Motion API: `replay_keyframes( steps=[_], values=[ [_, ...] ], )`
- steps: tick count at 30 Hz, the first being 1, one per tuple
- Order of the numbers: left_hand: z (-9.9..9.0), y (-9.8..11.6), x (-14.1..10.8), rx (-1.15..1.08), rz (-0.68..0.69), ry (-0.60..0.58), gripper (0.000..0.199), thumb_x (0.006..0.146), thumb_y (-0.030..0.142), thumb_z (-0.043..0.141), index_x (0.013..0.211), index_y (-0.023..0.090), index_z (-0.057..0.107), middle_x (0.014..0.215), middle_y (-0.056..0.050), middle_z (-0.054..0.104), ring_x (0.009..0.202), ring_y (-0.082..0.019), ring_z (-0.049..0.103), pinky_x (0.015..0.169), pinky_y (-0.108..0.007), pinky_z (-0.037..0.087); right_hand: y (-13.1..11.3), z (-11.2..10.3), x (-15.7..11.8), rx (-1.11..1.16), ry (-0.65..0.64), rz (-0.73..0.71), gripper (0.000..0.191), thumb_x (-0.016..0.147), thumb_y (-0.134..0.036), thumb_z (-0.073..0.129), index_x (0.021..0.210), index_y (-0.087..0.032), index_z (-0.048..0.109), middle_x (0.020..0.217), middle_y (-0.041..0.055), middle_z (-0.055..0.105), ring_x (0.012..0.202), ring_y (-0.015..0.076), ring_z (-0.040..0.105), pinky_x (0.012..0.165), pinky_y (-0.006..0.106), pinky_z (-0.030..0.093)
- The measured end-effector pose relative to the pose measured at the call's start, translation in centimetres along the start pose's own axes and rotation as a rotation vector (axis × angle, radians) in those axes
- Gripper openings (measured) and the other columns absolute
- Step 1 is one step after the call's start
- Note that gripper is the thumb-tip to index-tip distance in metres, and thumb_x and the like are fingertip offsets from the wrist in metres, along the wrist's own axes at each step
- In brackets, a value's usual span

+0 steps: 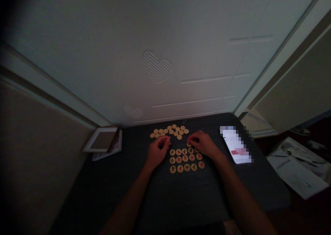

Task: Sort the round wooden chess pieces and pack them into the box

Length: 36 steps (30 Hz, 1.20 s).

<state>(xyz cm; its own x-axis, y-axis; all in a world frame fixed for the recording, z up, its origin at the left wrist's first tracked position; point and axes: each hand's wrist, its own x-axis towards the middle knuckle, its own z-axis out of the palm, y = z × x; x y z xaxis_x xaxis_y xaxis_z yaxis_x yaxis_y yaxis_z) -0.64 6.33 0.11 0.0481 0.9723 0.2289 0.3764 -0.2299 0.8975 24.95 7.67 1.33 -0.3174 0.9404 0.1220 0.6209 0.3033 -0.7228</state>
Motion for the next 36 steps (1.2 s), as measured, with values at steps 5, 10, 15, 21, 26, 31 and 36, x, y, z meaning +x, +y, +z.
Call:
replay_keyframes(
  steps=[5,10,15,21,26,31,36],
  values=[
    [0.0,0.1,0.0,0.009,-0.001,-0.004,0.017,0.093,0.033,0.063,0.099,0.021,0.072,0.078,-0.002,0.076,0.068,-0.015,0.073,0.063,-0.024,0.057,0.0,0.0,0.0,-0.019,0.001,0.015,0.016,0.09,-0.038,0.065,0.088,-0.029,0.078,0.091,0.003,0.077,0.086,0.0231,0.066,0.08,0.038,0.05],
    [0.1,0.0,0.0,0.006,0.004,0.003,0.017,0.092,0.033,0.063,0.099,0.021,0.072,0.077,-0.001,0.076,0.067,-0.015,0.072,0.062,-0.024,0.057,-0.1,-0.1,-0.1,-0.017,0.01,0.022,0.017,0.091,-0.039,0.065,0.089,-0.029,0.078,0.092,0.0027,0.077,0.088,0.0227,0.067,0.082,0.038,0.05],
    [0.0,0.0,0.0,0.008,0.008,-0.002,0.016,0.093,0.033,0.063,0.099,0.021,0.072,0.077,-0.001,0.076,0.067,-0.015,0.072,0.063,-0.024,0.056,0.3,-0.5,-0.3,0.004,0.044,0.043,0.017,0.091,-0.039,0.065,0.092,-0.029,0.079,0.095,0.0035,0.077,0.088,0.0236,0.069,0.081,0.04,0.052],
    [-0.1,0.1,0.0,0.006,0.015,-0.001,0.015,0.093,0.031,0.062,0.098,0.021,0.072,0.078,-0.001,0.076,0.068,-0.015,0.072,0.064,-0.024,0.056,1.4,-1.0,-0.6,0.016,0.026,0.093,0.017,0.09,-0.038,0.065,0.098,-0.029,0.078,0.099,0.0035,0.077,0.088,0.0236,0.069,0.079,0.039,0.053],
    [-0.1,0.2,0.0,0.003,0.011,-0.002,0.015,0.092,0.031,0.063,0.098,0.021,0.072,0.077,-0.001,0.076,0.068,-0.015,0.072,0.064,-0.024,0.056,1.5,-1.2,-0.6,-0.004,0.0,0.095,0.02,0.092,-0.041,0.063,0.1,-0.029,0.077,0.102,0.0035,0.077,0.091,0.0237,0.068,0.081,0.04,0.052],
    [-0.1,0.1,0.0,0.001,0.012,-0.005,0.016,0.093,0.031,0.062,0.098,0.021,0.073,0.077,-0.001,0.076,0.068,-0.015,0.072,0.064,-0.024,0.056,0.8,-0.9,-0.5,-0.029,-0.025,0.078,0.021,0.09,-0.045,0.066,0.097,-0.028,0.077,0.098,0.0028,0.077,0.089,0.0226,0.067,0.08,0.037,0.051],
    [-0.1,-0.1,0.0,0.026,0.015,-0.014,0.017,0.094,0.032,0.062,0.1,0.02,0.072,0.078,-0.001,0.076,0.069,-0.014,0.072,0.066,-0.024,0.056,0.5,-0.7,-0.4,-0.053,-0.022,0.042,0.019,0.09,-0.042,0.068,0.095,-0.027,0.078,0.097,0.003,0.076,0.088,0.0215,0.067,0.08,0.036,0.051]
  ],
)
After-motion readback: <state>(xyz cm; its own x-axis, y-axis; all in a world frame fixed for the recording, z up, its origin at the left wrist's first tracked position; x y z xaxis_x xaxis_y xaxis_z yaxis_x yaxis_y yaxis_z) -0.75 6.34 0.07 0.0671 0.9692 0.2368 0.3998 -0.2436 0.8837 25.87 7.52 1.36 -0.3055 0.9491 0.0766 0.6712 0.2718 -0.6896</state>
